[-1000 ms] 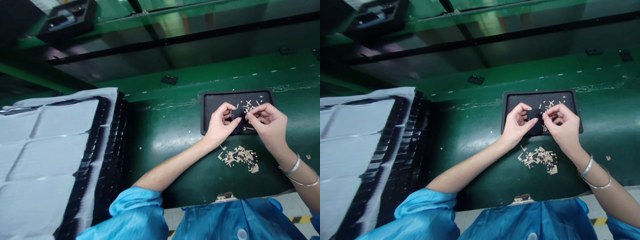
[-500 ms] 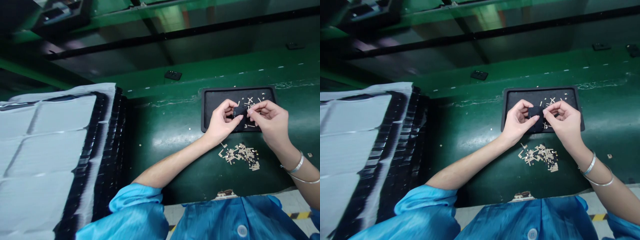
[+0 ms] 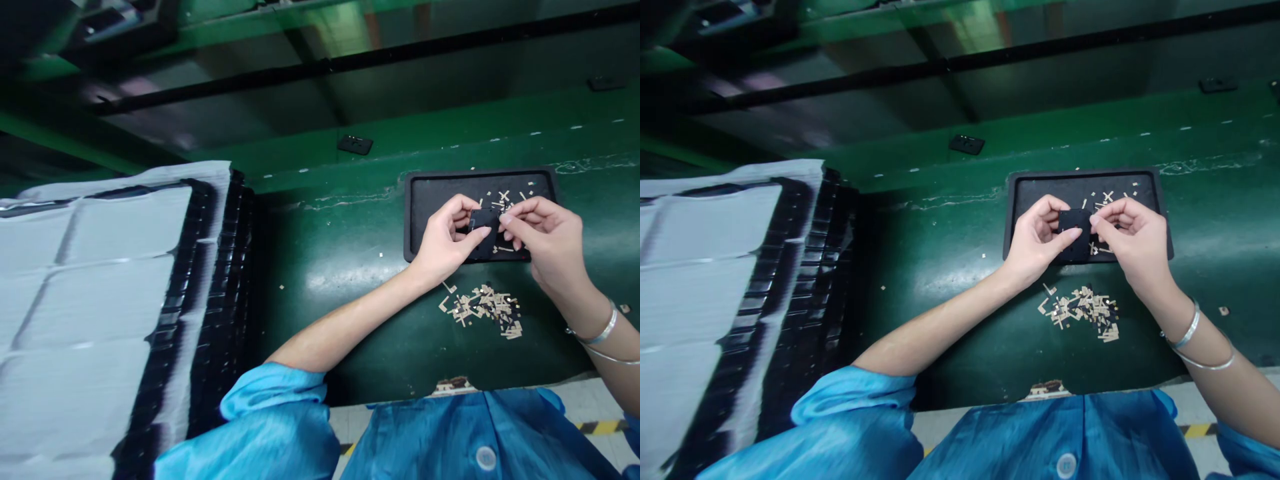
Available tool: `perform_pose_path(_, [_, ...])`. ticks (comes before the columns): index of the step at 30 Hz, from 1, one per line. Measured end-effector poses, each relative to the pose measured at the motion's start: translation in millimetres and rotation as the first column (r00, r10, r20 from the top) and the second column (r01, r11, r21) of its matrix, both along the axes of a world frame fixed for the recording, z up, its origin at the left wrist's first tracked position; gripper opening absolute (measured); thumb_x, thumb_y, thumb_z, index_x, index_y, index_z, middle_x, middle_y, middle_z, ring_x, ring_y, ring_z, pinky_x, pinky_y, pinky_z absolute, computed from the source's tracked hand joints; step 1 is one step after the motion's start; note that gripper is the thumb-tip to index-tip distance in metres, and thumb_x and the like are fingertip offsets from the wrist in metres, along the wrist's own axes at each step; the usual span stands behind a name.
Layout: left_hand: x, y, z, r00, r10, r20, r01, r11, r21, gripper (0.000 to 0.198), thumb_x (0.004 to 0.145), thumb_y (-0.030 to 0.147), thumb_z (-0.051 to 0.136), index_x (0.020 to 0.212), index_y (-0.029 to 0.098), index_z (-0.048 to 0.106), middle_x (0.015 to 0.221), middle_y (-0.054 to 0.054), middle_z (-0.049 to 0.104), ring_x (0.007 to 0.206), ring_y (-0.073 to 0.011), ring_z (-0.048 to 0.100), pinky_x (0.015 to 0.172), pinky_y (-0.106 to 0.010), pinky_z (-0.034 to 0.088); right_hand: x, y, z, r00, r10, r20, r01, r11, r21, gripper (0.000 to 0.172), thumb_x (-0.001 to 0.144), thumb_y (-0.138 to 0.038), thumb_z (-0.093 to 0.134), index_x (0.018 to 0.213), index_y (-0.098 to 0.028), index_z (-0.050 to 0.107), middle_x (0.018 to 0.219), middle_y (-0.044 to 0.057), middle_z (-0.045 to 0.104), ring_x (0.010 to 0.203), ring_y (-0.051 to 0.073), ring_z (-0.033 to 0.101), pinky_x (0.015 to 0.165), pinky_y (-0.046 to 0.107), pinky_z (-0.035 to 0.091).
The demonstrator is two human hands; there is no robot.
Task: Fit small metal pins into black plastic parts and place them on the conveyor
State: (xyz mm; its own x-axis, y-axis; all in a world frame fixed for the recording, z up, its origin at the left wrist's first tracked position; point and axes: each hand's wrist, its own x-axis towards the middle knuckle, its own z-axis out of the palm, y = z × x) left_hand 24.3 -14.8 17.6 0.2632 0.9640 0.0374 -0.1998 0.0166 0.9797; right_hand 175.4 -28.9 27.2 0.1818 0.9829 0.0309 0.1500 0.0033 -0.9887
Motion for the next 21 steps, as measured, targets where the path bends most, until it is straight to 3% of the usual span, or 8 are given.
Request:
perform_pose_path(9, [-2, 3, -1.4, 0.993, -0.053, 0.103, 0.059, 0.996, -0.062, 0.042, 0.064, 0.043, 0.079, 0.084, 0.019, 0.050, 0.080, 0.001, 0.059, 0.077, -0.0113, 0.059, 0.076, -0.025, 0.048, 5, 6, 8.6, 0.990, 0.058, -0.132, -0.068, 0.995, -0.070, 0.016, 0.072, -0.035, 0.073, 0.067, -0.022, 0.064, 0.062, 0.001, 0.063, 0.049, 0.011, 0.051, 0.038, 0.024, 0.034])
perform_pose_path(15, [-2, 4, -1.4, 0.978, -0.080, 0.195, 0.098, 0.992, -0.082, 0.038, 0.064, 0.034, 0.080, 0.084, 0.018, 0.051, 0.078, 0.003, 0.060, 0.073, -0.0091, 0.059, 0.077, -0.024, 0.048, 7, 9, 8.2, 0.964, 0.151, -0.217, -0.173, 0.981, -0.089, 0.029, 0.060, -0.040, 0.082, 0.068, -0.020, 0.063, 0.055, -0.002, 0.057, 0.048, 0.010, 0.052, 0.037, 0.021, 0.036])
perform_pose_path(21, [-4, 10, -4.9, 0.957, -0.166, 0.238, 0.201, 0.971, -0.130, 0.039, 0.062, 0.033, 0.081, 0.087, 0.018, 0.055, 0.081, 0.001, 0.062, 0.075, -0.0105, 0.061, 0.077, -0.026, 0.049, 9, 11, 5.7, 0.965, 0.195, -0.174, -0.210, 0.975, -0.073, 0.032, 0.058, -0.042, 0.083, 0.065, -0.021, 0.060, 0.053, -0.003, 0.055, 0.045, 0.010, 0.050, 0.036, 0.022, 0.036])
